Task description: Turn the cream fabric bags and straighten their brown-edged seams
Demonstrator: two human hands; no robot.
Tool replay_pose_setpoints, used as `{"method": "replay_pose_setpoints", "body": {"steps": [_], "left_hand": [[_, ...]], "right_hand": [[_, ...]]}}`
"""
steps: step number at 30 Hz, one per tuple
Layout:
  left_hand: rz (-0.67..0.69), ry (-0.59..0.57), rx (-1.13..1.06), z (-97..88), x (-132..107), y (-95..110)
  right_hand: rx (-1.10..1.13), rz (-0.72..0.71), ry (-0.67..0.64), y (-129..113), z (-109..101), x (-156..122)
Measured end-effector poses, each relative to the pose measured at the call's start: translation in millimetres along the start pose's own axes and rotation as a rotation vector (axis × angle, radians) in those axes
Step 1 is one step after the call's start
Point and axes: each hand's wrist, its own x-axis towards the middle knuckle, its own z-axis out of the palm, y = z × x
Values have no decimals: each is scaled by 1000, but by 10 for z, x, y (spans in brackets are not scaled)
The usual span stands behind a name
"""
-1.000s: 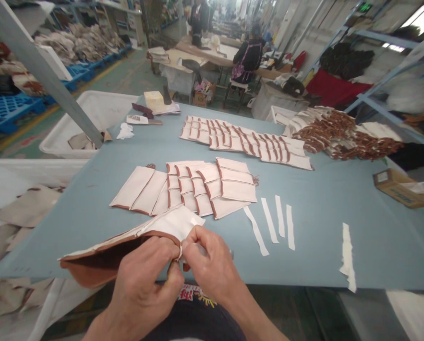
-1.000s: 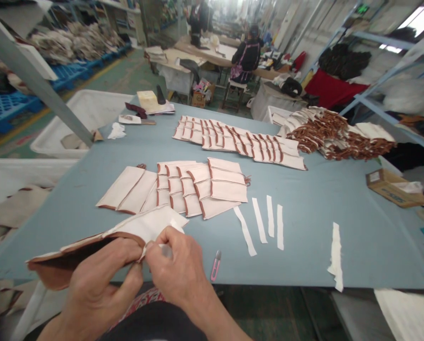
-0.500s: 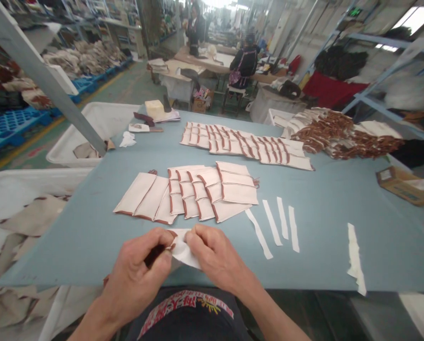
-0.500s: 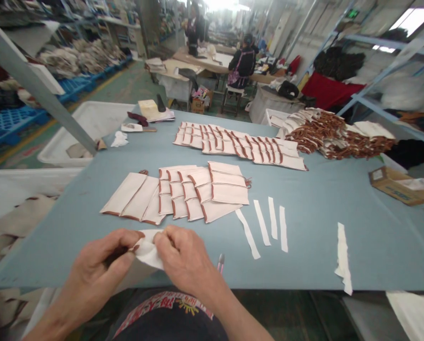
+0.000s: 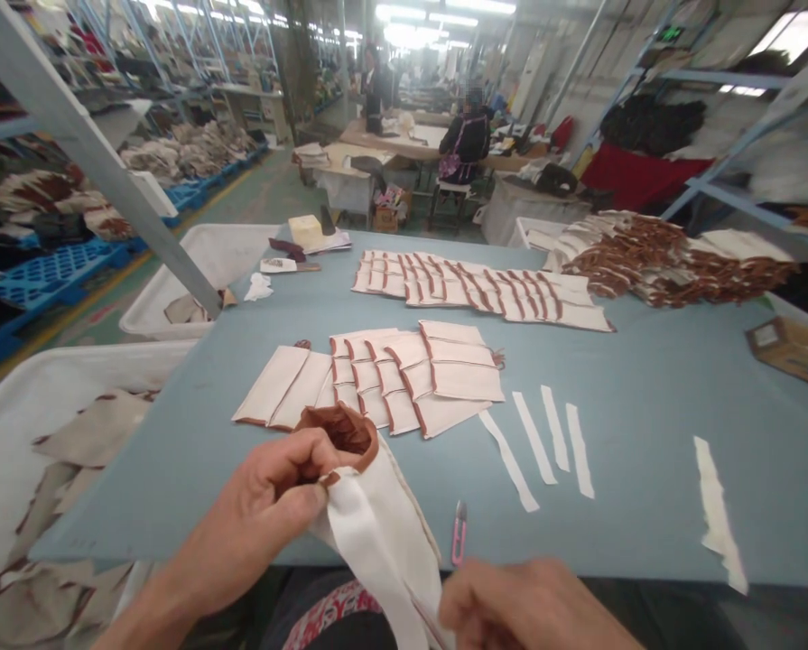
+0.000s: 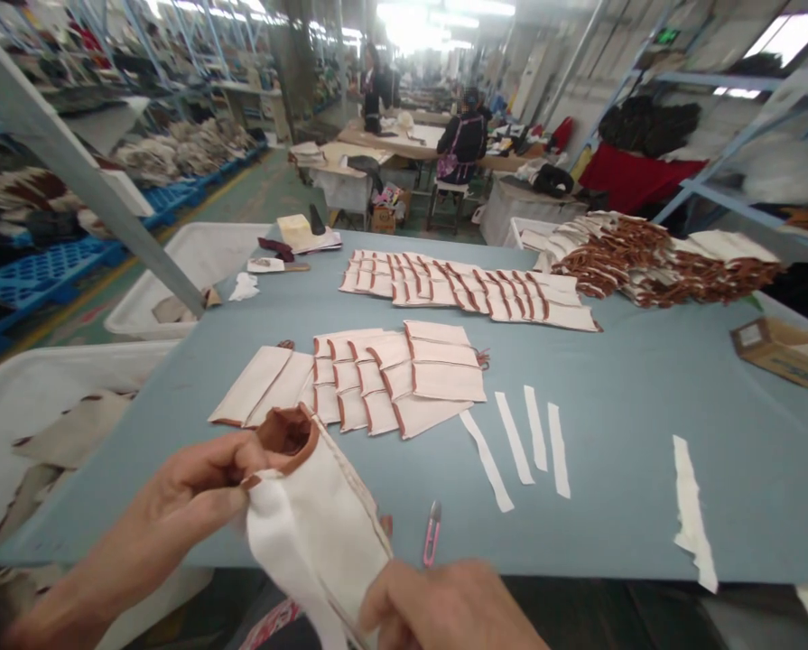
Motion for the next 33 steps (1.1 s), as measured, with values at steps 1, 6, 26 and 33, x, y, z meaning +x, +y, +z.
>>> {"method": "replay_pose_setpoints", "body": {"steps": [1,6,26,33], "left_hand": [[19,-33,-10,-1,22,50],[118,-167,134,44,86,313],[358,-10,516,153,-252,347],[465,7,488,153,-272,130]], "right_hand": [[-43,-51,121,-49,-70,-24],[-168,-607,539,-417,-271,272],[-156,-543,36,-689,-186,759],[-57,-520,19,-611,-116,693]]}}
